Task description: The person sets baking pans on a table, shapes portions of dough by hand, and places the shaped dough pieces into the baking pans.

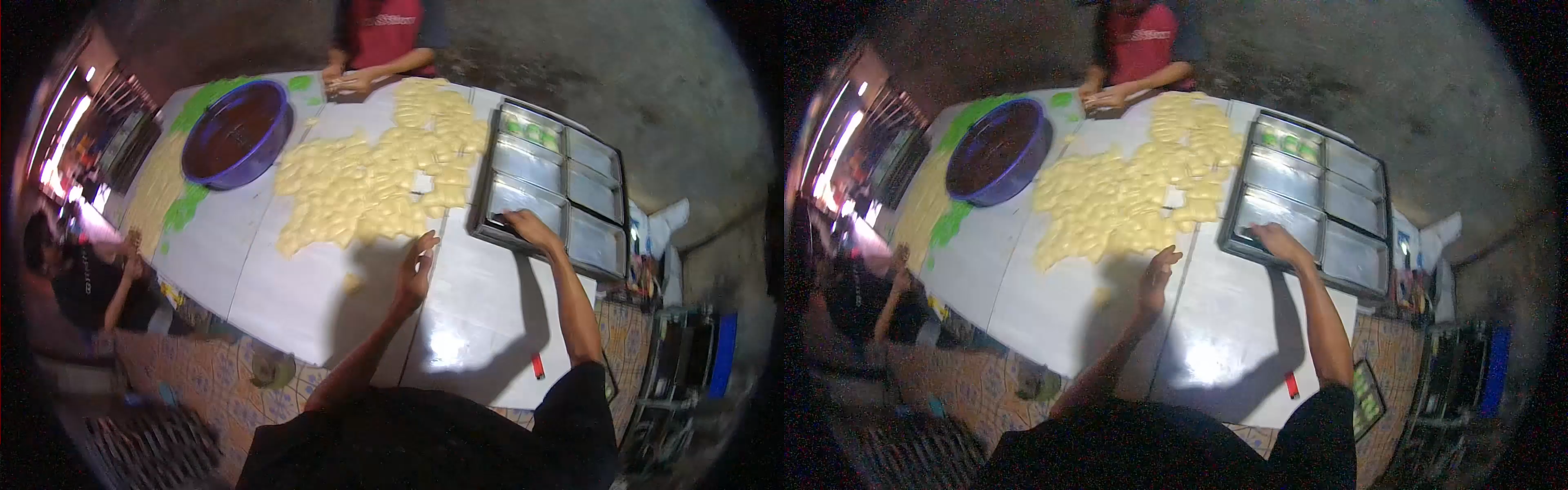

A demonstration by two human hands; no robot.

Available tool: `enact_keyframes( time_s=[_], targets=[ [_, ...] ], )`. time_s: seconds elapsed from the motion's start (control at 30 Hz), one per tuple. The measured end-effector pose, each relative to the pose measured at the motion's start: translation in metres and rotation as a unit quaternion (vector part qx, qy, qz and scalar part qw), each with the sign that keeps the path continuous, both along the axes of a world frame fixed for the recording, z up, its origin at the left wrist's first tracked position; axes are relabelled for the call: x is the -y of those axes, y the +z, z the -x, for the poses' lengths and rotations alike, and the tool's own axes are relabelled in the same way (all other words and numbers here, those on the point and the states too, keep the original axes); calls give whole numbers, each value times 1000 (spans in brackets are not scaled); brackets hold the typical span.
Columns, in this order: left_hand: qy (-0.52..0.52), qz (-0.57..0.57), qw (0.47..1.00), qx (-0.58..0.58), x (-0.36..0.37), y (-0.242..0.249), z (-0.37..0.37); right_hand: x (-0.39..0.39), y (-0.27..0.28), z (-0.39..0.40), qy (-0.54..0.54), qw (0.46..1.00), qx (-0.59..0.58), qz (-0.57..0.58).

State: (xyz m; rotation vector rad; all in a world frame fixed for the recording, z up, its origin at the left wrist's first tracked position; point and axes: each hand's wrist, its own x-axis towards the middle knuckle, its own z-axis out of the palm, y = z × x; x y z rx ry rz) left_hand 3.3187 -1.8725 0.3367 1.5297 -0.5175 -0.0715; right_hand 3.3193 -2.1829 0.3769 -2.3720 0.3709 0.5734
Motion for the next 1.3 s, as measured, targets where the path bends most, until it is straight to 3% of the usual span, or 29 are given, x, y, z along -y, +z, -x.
enact_keyframes(
  time_s=[0.03,0.07,0.13,0.17,0.2,0.23,0.27,0.3,0.33,0.4,0.47,0.5,0.57,0.6,0.63,0.67,0.7,0.73,0.77,0.8,0.87,0.93,0.97,1.0,1.07,1.13,1.2,1.23,1.3],
  targets=[
    [-1,38,999,-32,-18,-9,-5,-14,1,14,-32,983,139,-117],
    [-5,78,995,-64,-34,-15,-14,-51,19,25,-26,956,267,-115],
    [7,66,994,-90,-49,5,-13,-137,40,56,52,928,248,-272],
    [13,124,991,-50,-46,11,-12,-186,22,70,83,905,222,-354],
    [15,182,983,-7,-41,19,-10,-224,-30,77,76,932,304,-179],
    [-50,205,972,-98,-37,41,10,-262,-28,71,77,916,352,-173],
    [-106,237,958,-119,-32,24,34,-273,-29,65,74,919,346,-173],
    [-124,179,975,-49,-35,10,54,-281,-27,50,-116,859,388,-313],
    [-145,118,982,23,-44,-1,63,-293,-27,41,-302,743,411,-433],
    [-172,34,983,-49,-74,-20,50,-338,18,58,-393,734,228,-505],
    [-45,-140,983,-109,-138,7,0,-399,-33,71,-248,759,265,-540],
    [-60,-142,981,-117,-160,2,-23,-427,-37,69,-181,784,282,-522],
    [54,40,982,-175,-193,-39,-69,-458,-37,70,-65,824,268,-495],
    [-61,373,915,-138,-230,-163,-120,-468,-32,68,-15,838,236,-491],
    [34,275,960,-36,-242,-105,-115,-465,-38,60,96,868,248,-419],
    [136,149,967,-157,-266,-91,-133,-470,-34,57,72,878,173,-439],
    [120,90,989,7,-296,-68,-129,-468,-39,49,16,906,199,-374],
    [157,139,961,-179,-303,-28,-128,-458,-45,32,-30,925,225,-303],
    [134,126,965,-187,-317,-26,-128,-446,-47,14,-49,940,314,-123],
    [112,108,969,-192,-335,-26,-125,-438,-50,3,-65,917,390,57],
    [-16,132,980,-148,-354,-59,-120,-434,-59,1,16,902,350,252],
    [-28,34,997,-61,-351,-67,-91,-416,-107,4,19,918,344,197],
    [-47,-7,996,-72,-349,-55,-80,-421,-92,-1,-203,959,154,-124],
    [-65,-47,993,-86,-345,-38,-71,-425,-85,-4,-200,959,158,-120],
    [-73,-21,983,-167,-331,-11,-59,-433,-72,-5,-212,913,302,-176],
    [-83,-7,993,-86,-322,-2,-63,-454,-37,-9,-301,814,237,-437],
    [-73,-32,995,-57,-315,18,-71,-483,-18,-17,-254,828,333,-371],
    [-81,-21,995,-45,-313,18,-74,-494,-14,-20,-268,814,334,-393],
    [-16,67,987,-146,-305,19,-70,-513,3,-26,-290,809,394,-326]
  ],
)
